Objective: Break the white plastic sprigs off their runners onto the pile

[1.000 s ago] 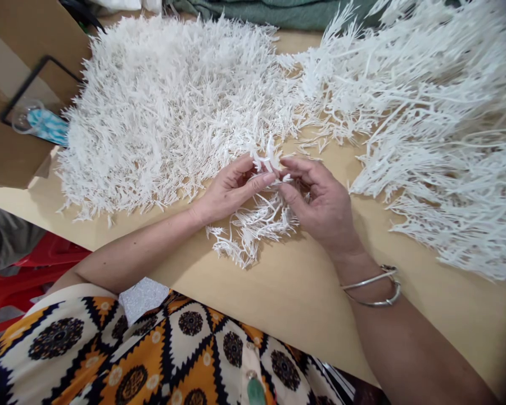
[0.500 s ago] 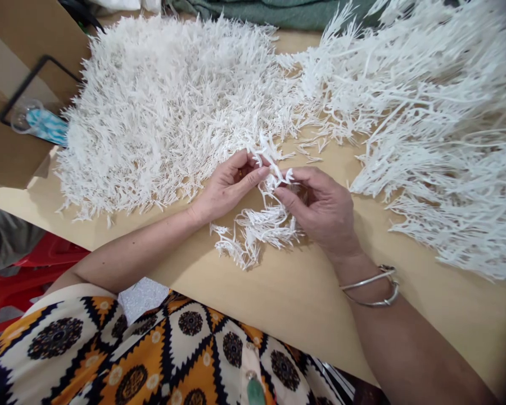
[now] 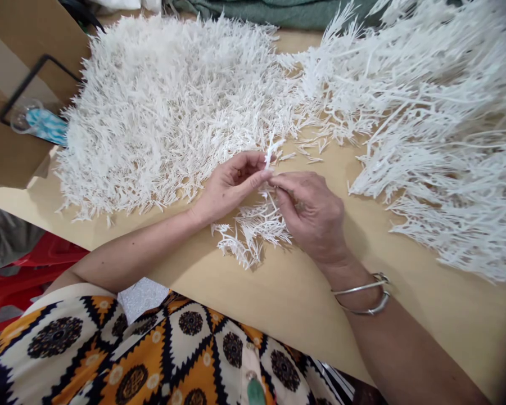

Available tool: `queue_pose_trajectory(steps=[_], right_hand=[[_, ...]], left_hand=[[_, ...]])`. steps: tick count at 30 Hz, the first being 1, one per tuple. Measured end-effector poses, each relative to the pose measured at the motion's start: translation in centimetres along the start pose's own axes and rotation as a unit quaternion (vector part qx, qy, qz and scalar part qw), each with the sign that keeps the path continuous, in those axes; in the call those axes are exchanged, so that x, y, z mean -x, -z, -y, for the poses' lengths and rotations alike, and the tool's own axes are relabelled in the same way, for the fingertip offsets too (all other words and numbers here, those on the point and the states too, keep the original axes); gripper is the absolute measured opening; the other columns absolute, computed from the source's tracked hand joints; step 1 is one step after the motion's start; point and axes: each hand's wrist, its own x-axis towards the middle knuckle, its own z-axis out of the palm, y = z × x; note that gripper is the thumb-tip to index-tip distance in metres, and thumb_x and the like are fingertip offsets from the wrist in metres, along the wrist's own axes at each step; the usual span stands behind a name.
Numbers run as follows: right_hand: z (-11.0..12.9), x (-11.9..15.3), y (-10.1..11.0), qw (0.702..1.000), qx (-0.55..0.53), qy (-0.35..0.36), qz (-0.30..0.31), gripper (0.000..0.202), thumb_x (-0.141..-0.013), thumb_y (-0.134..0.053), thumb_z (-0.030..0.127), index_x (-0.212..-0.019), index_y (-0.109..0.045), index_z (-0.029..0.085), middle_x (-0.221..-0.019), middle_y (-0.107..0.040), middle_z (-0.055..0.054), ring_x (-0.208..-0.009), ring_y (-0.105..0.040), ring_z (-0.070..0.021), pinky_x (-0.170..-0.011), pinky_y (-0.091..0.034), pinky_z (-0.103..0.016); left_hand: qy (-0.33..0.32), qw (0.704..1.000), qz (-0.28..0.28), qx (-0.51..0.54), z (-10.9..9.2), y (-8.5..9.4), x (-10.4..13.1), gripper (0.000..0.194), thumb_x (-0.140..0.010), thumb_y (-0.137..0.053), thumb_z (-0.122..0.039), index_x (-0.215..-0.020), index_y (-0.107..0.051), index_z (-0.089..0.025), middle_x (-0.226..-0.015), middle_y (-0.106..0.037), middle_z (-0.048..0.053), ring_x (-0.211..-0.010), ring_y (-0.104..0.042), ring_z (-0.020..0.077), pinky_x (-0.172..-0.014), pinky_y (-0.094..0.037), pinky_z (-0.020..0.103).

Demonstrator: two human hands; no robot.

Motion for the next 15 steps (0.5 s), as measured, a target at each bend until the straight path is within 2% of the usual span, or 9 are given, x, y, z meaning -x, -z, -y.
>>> queue_pose_trajectory(steps=[4,7,11,13,15], right_hand=[[0.0,0.1,0.0,0.993,-0.075,-0.087,-0.040,0.022,-0.098,-0.067,0.018,-0.118,-0.072,0.027,-0.108,-0.079,-0.003,-0.101,-0.075,-0.0208,-0.097,-0.061,-0.042],[-0.2,-0.1,0.3,0.985,-0.098,-0.123,-0.063,0.017,-0.100,-0.065,0.025,-0.115,-0.073,0.027,-0.110,-0.076,-0.005,-0.106,-0.073,-0.0228,-0.100,-0.060,-0.044],[-0.2,-0.2,0.7,0.979,-0.139,-0.148,-0.022,0.021,-0.104,-0.061,0.036,-0.120,-0.072,0.029,-0.118,-0.075,-0.007,-0.111,-0.072,-0.0237,-0.104,-0.058,-0.046],[-0.3,-0.1,0.6,0.976,-0.159,-0.151,0.002,0.024,-0.101,-0.066,0.042,-0.121,-0.072,0.029,-0.116,-0.075,-0.006,-0.110,-0.072,-0.0234,-0.102,-0.059,-0.045],[-0.3,0.0,0.5,0.978,-0.154,-0.143,-0.001,0.032,-0.094,-0.075,0.045,-0.122,-0.070,0.028,-0.115,-0.075,-0.006,-0.109,-0.071,-0.0237,-0.102,-0.059,-0.045]], left_hand=[[0.000,1.000,-0.020,0.021,0.7,0.2,-0.3,0.029,-0.097,-0.075,-0.041,-0.121,-0.072,-0.023,-0.111,-0.075,0.003,-0.099,-0.070,0.0116,-0.094,-0.059,0.028],[-0.012,1.000,-0.020,0.020,1.1,0.1,-0.3,0.033,-0.096,-0.076,-0.042,-0.124,-0.072,-0.026,-0.109,-0.075,0.003,-0.097,-0.070,0.0118,-0.091,-0.059,0.027],[-0.015,1.000,-0.016,0.014,1.2,-0.1,-0.1,0.037,-0.093,-0.080,-0.043,-0.125,-0.071,-0.028,-0.094,-0.072,-0.001,-0.078,-0.065,0.0085,-0.073,-0.055,0.024],[-0.014,1.000,-0.021,0.017,1.2,-0.2,-0.1,0.036,-0.092,-0.080,-0.044,-0.123,-0.071,-0.027,-0.092,-0.071,-0.001,-0.077,-0.065,0.0079,-0.072,-0.054,0.023],[-0.011,0.999,-0.029,0.015,1.1,-0.2,-0.1,0.036,-0.091,-0.081,-0.044,-0.121,-0.071,-0.026,-0.093,-0.070,-0.001,-0.078,-0.065,0.0080,-0.073,-0.055,0.024]])
